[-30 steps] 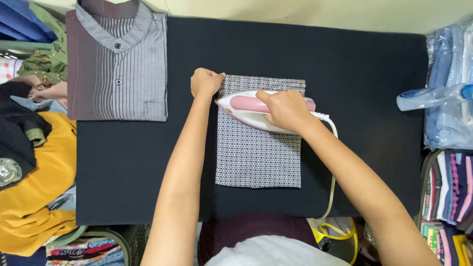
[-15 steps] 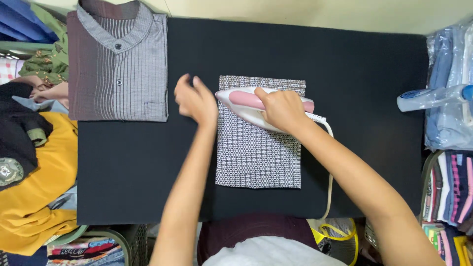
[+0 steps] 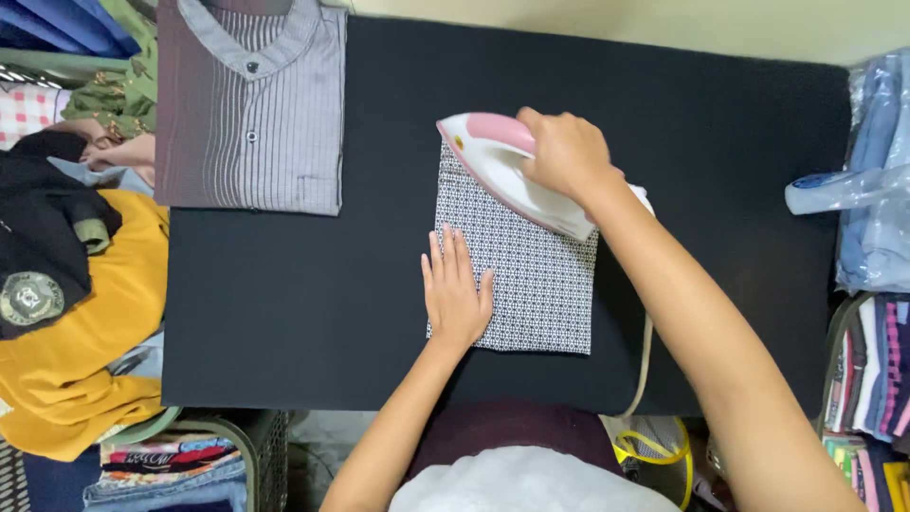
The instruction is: Folding a patterned shirt and then ironing it on a flat surface.
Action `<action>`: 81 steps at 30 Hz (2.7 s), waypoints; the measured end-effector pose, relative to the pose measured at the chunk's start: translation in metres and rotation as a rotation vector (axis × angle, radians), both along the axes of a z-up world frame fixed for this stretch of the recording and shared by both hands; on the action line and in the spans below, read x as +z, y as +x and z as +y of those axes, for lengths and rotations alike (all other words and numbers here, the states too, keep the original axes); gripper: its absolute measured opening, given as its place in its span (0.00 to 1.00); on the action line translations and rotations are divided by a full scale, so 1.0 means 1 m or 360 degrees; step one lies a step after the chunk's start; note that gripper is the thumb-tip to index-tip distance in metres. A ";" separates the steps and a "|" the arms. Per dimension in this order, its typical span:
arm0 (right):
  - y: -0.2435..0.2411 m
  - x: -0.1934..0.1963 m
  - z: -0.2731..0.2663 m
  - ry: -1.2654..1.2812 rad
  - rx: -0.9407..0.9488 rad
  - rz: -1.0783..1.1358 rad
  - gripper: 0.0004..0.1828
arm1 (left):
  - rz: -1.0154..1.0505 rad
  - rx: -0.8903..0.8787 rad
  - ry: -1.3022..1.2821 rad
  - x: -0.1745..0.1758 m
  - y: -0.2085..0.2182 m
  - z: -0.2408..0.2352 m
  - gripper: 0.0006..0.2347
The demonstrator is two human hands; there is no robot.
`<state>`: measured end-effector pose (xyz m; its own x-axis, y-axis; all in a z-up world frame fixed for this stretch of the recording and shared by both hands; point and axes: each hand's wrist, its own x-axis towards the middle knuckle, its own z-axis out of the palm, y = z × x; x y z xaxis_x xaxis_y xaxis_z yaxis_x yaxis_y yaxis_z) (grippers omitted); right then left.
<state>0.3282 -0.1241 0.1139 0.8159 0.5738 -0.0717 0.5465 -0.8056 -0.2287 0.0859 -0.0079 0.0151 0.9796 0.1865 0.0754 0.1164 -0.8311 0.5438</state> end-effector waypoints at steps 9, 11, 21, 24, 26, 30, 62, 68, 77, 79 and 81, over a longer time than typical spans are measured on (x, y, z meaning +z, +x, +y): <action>-0.030 -0.027 -0.135 -0.0038 -0.0772 0.0083 0.25 | -0.0121 0.0009 -0.0016 -0.001 -0.003 -0.001 0.31; -0.041 -0.039 -0.165 -0.0097 -0.0990 0.0087 0.24 | -0.0212 0.0046 -0.0080 -0.003 -0.008 -0.001 0.29; -0.141 -0.032 -0.225 0.0206 -0.0620 -0.1112 0.15 | -0.0136 0.0138 -0.0240 0.014 -0.070 0.017 0.25; -0.197 -0.061 -0.180 0.0468 -0.0836 -0.0488 0.17 | 0.0061 0.0293 -0.0324 0.034 -0.070 0.027 0.26; -0.232 -0.077 -0.149 0.0383 -0.1110 0.0177 0.31 | 0.0622 0.0309 -0.0322 0.064 -0.060 0.035 0.29; -0.266 -0.095 -0.133 0.0348 -0.1187 0.0325 0.34 | 0.0878 0.0149 -0.0313 0.059 -0.067 0.050 0.30; -0.260 -0.117 -0.191 0.1660 -0.0808 0.1096 0.27 | -0.0376 0.0069 -0.0533 0.000 -0.093 0.041 0.16; -0.249 -0.078 -0.170 0.1570 -0.0596 0.0926 0.30 | -0.0539 0.0061 -0.0467 0.023 -0.082 0.038 0.18; -0.209 0.082 -0.124 0.1371 -0.0418 -0.0399 0.29 | -0.1022 0.0195 -0.0471 0.146 -0.043 0.036 0.12; -0.200 0.096 -0.120 0.1605 -0.0464 -0.0191 0.20 | -0.1036 0.0244 -0.0541 0.164 -0.030 0.039 0.11; -0.186 0.080 -0.126 0.1834 -0.0508 0.0024 0.12 | -0.1052 0.0291 -0.0612 0.173 -0.015 0.043 0.10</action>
